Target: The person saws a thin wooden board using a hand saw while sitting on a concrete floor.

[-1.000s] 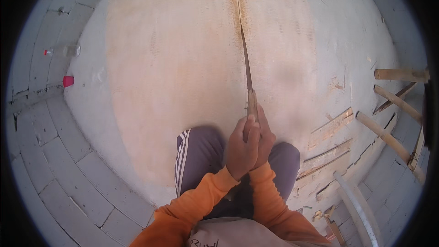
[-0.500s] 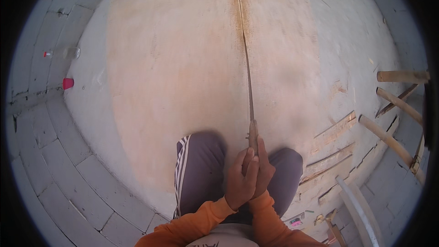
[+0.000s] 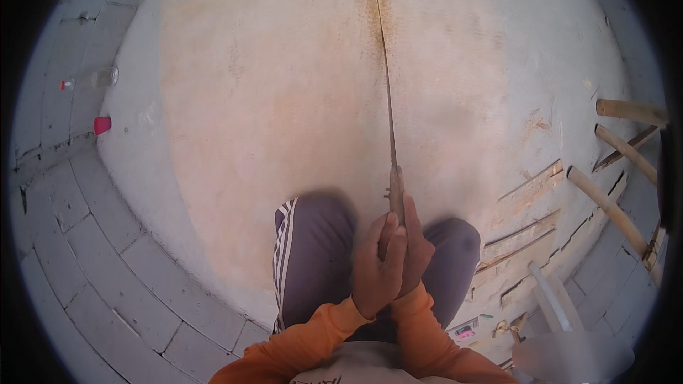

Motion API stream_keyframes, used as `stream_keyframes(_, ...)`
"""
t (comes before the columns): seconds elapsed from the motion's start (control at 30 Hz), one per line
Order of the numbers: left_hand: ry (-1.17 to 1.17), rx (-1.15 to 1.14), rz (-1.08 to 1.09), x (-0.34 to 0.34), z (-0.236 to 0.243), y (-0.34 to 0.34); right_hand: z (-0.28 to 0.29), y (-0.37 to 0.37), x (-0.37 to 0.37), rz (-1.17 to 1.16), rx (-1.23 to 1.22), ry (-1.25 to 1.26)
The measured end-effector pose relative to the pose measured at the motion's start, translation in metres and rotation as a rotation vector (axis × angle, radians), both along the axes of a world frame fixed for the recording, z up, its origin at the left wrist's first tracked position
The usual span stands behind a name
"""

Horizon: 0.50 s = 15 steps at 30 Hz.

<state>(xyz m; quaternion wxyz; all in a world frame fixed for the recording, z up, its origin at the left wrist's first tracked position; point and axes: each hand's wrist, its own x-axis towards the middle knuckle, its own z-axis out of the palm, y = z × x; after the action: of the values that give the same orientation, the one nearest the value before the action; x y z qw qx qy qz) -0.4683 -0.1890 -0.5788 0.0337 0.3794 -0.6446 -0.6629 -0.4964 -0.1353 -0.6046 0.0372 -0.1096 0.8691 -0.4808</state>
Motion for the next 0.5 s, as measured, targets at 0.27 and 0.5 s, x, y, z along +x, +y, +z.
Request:
stream_keyframes(0.27,0.012,0.16,-0.034,-0.042,-0.002,-0.022,-0.003,-0.014,-0.038,-0.006,-0.073,-0.137)
stream_keyframes(0.5,0.076,0.178,0.034,-0.04,-0.016,-0.022,-0.016,-0.016,-0.037,0.019,-0.084,-0.134)
